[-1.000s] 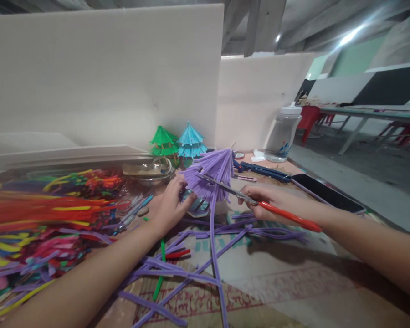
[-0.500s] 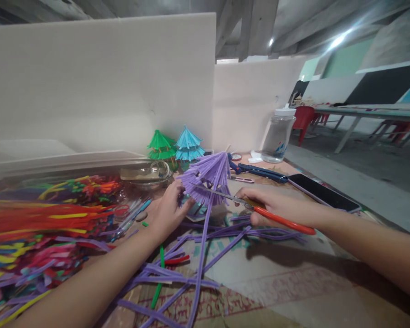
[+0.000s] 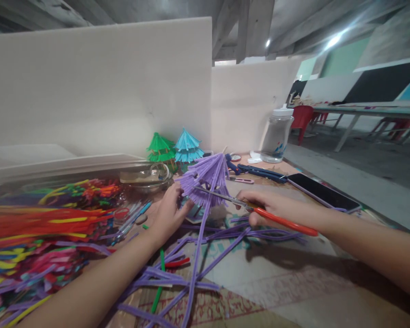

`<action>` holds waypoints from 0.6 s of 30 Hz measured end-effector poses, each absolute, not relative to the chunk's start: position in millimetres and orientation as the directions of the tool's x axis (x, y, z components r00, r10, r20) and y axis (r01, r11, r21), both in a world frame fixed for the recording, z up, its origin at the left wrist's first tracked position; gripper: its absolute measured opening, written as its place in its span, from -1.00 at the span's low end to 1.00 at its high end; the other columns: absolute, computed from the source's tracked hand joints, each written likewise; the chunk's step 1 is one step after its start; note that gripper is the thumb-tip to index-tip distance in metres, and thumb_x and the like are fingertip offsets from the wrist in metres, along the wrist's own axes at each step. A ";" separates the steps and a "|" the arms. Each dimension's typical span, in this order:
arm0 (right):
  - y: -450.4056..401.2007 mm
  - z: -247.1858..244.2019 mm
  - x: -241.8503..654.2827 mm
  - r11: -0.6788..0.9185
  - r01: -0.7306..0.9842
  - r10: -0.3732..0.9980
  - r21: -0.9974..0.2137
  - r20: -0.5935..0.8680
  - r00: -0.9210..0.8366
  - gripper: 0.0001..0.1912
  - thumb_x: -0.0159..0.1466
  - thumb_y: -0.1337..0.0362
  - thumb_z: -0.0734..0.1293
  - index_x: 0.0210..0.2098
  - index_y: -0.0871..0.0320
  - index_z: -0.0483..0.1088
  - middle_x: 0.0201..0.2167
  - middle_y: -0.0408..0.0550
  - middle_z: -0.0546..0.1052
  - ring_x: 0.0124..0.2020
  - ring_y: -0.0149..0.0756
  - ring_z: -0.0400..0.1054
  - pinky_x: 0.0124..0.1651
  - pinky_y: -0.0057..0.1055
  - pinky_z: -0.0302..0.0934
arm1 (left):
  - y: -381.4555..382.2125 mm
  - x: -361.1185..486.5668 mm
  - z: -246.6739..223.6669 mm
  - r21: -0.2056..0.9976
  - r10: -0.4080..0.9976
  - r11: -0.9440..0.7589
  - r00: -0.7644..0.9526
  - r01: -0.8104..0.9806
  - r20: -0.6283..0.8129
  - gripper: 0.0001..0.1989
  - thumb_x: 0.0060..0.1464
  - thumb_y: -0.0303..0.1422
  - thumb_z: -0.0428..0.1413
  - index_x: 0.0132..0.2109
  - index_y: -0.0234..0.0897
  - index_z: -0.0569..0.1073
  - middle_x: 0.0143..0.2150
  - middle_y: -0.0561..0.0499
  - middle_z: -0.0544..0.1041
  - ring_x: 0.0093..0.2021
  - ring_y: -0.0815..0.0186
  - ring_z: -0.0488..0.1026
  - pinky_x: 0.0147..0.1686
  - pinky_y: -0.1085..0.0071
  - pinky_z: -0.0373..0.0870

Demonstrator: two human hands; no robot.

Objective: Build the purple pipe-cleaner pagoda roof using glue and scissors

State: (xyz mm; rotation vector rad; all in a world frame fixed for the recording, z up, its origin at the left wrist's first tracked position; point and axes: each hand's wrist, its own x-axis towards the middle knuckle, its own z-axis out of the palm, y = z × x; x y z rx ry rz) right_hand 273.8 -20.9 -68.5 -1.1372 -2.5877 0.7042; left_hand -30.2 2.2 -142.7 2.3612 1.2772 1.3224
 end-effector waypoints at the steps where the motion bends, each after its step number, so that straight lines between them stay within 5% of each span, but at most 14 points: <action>1: -20.1 -70.0 273.9 0.574 0.622 0.742 -0.533 0.017 -0.670 -0.55 0.29 -0.17 0.24 -0.18 0.10 0.36 -0.31 -0.09 0.45 -0.31 -0.24 0.29 -0.31 -0.41 0.13 | 2.5 -29.7 -142.7 0.505 0.745 -0.616 0.241 0.604 0.622 -0.62 0.28 -0.18 0.01 0.13 -0.30 0.34 0.11 -0.20 0.43 0.17 0.10 0.34 0.20 0.16 0.23; 11: -16.6 -69.9 268.0 0.529 0.639 0.771 -0.558 0.001 -0.637 -0.72 0.18 0.14 0.37 -0.13 0.08 0.42 -0.26 -0.11 0.55 -0.25 -0.21 0.37 -0.26 -0.39 0.18 | 9.1 -28.5 -146.9 0.571 0.830 -0.481 0.136 0.665 0.541 -0.63 0.27 -0.13 -0.03 0.05 -0.31 0.35 0.11 -0.21 0.45 0.17 0.10 0.36 0.19 0.17 0.27; 18: 11.2 -80.4 293.6 0.686 0.666 0.694 -0.294 -0.012 -0.720 -0.62 0.14 0.18 0.44 -0.03 -0.05 0.49 -0.24 -0.10 0.58 -0.20 -0.14 0.42 -0.29 -0.39 0.18 | 8.6 -29.1 -142.9 0.563 0.909 -0.295 0.044 0.772 0.415 -0.63 0.16 -0.09 0.11 -0.07 -0.29 0.44 -0.11 -0.14 0.58 -0.06 0.06 0.51 -0.03 0.21 0.41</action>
